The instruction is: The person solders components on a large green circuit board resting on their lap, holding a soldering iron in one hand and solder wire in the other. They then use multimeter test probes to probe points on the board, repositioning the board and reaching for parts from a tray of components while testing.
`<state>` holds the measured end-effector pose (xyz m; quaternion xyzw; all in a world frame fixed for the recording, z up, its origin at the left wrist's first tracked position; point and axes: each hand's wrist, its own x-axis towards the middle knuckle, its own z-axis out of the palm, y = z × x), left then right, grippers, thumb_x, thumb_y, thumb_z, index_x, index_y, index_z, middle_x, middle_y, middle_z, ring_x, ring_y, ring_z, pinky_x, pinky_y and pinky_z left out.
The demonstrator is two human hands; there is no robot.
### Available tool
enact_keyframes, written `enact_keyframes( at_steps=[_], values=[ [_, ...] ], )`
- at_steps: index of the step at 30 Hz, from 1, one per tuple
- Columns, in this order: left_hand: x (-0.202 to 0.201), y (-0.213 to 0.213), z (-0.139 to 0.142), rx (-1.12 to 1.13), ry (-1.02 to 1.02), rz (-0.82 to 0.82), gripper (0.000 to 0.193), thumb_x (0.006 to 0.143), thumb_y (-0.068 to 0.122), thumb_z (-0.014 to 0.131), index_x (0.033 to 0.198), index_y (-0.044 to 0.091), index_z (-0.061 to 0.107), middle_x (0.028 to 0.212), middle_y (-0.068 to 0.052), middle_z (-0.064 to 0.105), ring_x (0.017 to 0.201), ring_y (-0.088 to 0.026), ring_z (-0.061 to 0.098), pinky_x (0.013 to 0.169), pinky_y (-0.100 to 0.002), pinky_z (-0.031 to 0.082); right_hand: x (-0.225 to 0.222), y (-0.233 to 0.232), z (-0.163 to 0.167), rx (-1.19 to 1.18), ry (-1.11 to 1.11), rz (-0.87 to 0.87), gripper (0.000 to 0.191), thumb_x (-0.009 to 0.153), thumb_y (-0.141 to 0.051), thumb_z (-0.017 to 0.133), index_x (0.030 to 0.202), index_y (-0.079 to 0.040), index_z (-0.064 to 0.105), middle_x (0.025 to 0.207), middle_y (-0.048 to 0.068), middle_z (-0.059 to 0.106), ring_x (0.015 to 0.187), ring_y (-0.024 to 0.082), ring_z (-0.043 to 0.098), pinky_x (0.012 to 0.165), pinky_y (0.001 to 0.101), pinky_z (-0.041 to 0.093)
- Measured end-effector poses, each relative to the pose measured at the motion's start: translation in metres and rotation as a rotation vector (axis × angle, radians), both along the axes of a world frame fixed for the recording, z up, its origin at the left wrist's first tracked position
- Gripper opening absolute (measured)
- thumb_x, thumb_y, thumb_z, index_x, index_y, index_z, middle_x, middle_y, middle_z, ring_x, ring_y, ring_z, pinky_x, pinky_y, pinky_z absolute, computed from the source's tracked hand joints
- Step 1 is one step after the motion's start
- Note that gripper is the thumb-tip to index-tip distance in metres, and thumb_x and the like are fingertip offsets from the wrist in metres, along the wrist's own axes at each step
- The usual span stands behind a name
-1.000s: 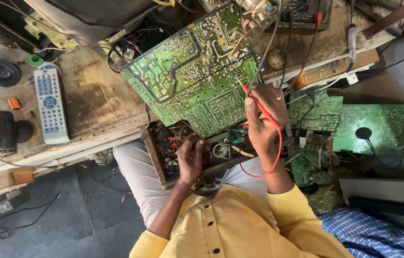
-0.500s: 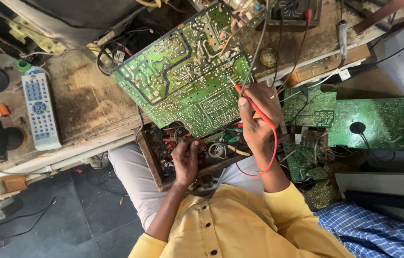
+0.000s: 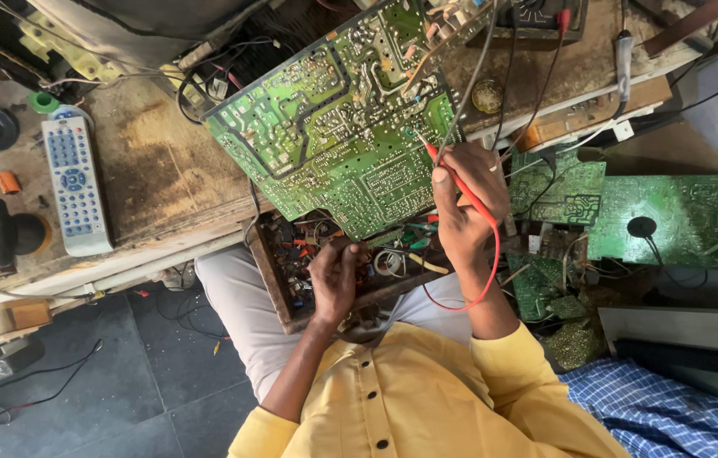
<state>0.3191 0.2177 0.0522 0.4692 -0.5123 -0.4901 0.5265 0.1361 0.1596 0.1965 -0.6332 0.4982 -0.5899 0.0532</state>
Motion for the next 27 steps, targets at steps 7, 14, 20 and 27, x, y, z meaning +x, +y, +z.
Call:
enact_keyframes(
  at_steps=[7,14,20,27],
  values=[
    [0.001,-0.003,-0.006,0.005,-0.018,0.005,0.016,0.105,0.009,0.06,0.098,-0.002,0.07,0.083,-0.006,0.071,0.073,-0.007,0.066,0.062,-0.023,0.053,0.0,-0.003,-0.004,-0.029,0.005,0.005,0.017,0.103,-0.009,0.07,0.11,0.007,0.068,0.103,0.014,0.07,0.1,0.028,0.064,0.1,0.0415,0.05],
    [0.0,-0.005,-0.007,0.034,-0.017,0.0,0.017,0.105,0.009,0.059,0.1,-0.003,0.07,0.085,-0.007,0.074,0.075,-0.009,0.066,0.067,-0.025,0.055,-0.003,-0.001,-0.006,-0.021,-0.005,-0.017,0.018,0.103,-0.009,0.069,0.112,0.005,0.067,0.107,0.015,0.07,0.104,0.029,0.067,0.101,0.0412,0.051],
    [-0.007,-0.006,-0.012,0.042,0.038,0.006,0.017,0.105,0.01,0.059,0.104,-0.004,0.07,0.091,-0.008,0.076,0.079,-0.009,0.066,0.072,-0.024,0.055,-0.015,0.0,-0.01,-0.061,-0.027,-0.025,0.019,0.104,-0.01,0.069,0.117,0.005,0.067,0.113,0.015,0.072,0.111,0.03,0.067,0.113,0.0457,0.049],
    [-0.015,-0.005,-0.014,0.077,0.137,-0.005,0.018,0.106,0.011,0.057,0.11,-0.004,0.066,0.096,-0.008,0.076,0.082,-0.008,0.068,0.075,-0.024,0.057,-0.061,-0.002,-0.016,-0.143,-0.313,-0.086,0.031,0.11,-0.018,0.063,0.131,0.004,0.061,0.119,0.018,0.07,0.109,0.026,0.07,0.097,0.036,0.054]
  ],
)
